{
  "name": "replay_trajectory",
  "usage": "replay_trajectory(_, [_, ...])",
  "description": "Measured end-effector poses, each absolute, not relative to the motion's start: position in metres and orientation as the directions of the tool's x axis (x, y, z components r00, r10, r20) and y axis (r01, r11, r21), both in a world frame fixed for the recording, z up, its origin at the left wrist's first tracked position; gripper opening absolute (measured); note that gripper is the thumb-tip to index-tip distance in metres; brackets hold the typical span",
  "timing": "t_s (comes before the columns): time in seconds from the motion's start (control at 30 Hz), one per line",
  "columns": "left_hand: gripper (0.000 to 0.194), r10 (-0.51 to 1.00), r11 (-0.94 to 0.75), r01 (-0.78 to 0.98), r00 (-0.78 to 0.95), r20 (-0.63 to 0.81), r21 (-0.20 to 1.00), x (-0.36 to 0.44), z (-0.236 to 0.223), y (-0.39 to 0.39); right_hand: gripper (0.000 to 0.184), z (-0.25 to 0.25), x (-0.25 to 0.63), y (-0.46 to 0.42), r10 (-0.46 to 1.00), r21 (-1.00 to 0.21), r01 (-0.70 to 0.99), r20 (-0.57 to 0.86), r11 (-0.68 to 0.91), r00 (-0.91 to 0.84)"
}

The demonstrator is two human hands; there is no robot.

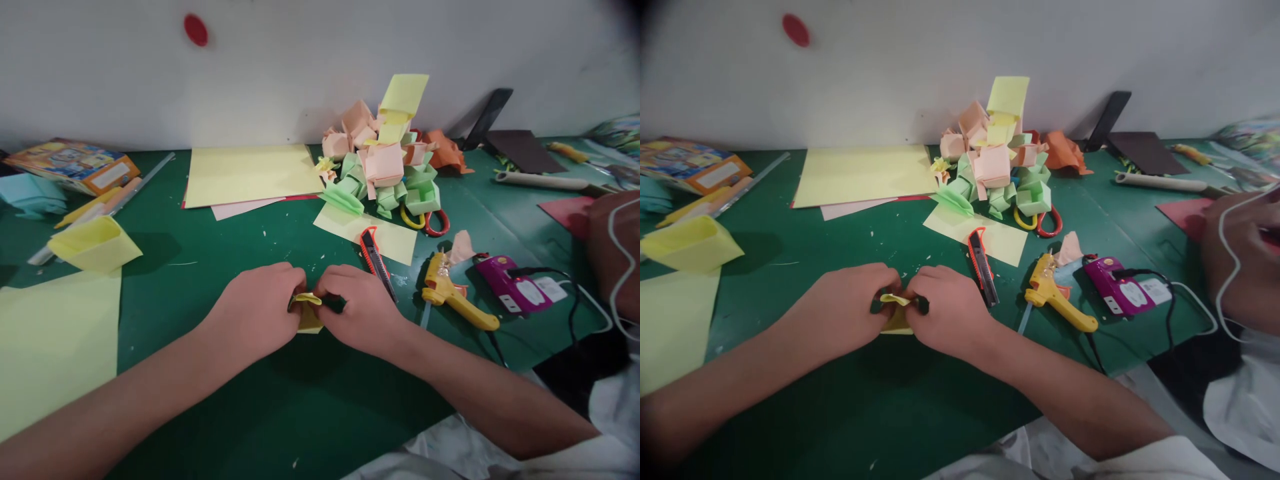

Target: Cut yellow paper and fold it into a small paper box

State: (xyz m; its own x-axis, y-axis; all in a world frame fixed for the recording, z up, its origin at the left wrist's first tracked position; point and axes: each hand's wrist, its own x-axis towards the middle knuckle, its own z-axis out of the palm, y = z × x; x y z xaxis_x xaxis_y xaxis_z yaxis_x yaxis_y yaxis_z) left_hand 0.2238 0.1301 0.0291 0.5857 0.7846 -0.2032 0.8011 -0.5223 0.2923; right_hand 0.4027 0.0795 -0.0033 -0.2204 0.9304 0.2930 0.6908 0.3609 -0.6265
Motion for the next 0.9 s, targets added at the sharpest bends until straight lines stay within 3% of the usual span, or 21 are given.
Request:
replay_trajectory(0.13, [0.013,0.76,-0.567,0.798,0.602,-0.243,0.203,0.227,0.033,0.129,0.012,0.0,0.4,0.077,0.942,-0.627,0.705,0.265,0.331,-0.206])
replay_trajectory(0.47, [0.02,0.754,-0.573,0.805,0.591,-0.287,0.152,0.224,0.033,0.135,0.022,0.0,0.401,0.078,0.949,-0.635,0.706,0.22,0.315,-0.225])
replay_trajectory(0.7, [0.017,0.725,-0.592,0.75,0.655,-0.212,0.293,0.219,0.028,0.137,0.023,0.001,0.404,0.082,0.962,-0.682,0.679,0.175,0.272,-0.21])
replay_trajectory(0.9, [0.024,0.72,-0.579,0.761,0.646,-0.256,0.292,0.218,0.023,0.14,0.02,0.003,0.403,0.083,0.987,-0.72,0.679,0.057,0.143,-0.147])
